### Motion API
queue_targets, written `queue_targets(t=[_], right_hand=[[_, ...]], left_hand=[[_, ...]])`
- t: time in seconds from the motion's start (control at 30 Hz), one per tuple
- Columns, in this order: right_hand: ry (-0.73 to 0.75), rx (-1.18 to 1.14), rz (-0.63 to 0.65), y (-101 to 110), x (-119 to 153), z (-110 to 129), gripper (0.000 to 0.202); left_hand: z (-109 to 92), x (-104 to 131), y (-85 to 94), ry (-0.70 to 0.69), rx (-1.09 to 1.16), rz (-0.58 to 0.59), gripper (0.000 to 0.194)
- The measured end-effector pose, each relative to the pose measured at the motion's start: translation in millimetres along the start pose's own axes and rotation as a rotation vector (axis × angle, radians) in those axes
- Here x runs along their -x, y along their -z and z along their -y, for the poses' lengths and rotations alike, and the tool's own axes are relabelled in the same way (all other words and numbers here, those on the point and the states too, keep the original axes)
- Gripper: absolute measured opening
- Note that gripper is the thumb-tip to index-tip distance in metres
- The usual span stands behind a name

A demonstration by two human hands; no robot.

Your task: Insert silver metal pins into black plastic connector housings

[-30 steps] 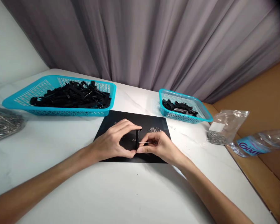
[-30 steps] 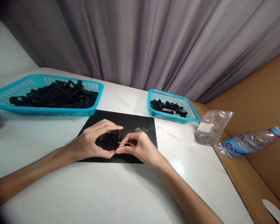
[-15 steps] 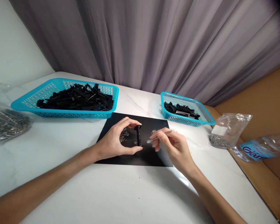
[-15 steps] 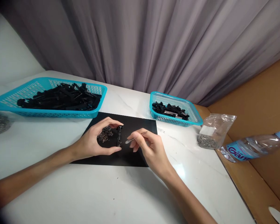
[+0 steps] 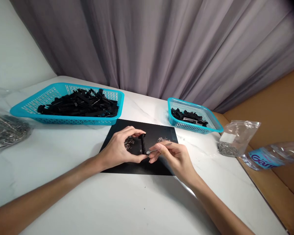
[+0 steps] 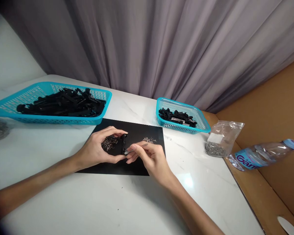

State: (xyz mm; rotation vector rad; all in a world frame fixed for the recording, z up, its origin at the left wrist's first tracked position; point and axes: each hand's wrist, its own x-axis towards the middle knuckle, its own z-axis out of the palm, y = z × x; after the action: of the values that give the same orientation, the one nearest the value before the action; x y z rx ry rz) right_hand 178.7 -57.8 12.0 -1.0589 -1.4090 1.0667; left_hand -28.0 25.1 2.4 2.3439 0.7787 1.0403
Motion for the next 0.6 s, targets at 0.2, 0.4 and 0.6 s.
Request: queue_targets(t=[0.2,0.4,0.6], right_hand=[[-0.025,-0.035,0.047,-4,4,-3,0.031],[-0.029,0.011,0.042,-5,6,1,0.035],[0.239,0.436,-0.222,47,-13,10,0.044]], left_hand=[[2,2,-0.6,-0.006,-0.002,0.0,0.054],[0,1,0.9,-0.015,-0.025,0.042,0.055],[5,-3,5.8,-0.031,-0.002,0.002,0.054]])
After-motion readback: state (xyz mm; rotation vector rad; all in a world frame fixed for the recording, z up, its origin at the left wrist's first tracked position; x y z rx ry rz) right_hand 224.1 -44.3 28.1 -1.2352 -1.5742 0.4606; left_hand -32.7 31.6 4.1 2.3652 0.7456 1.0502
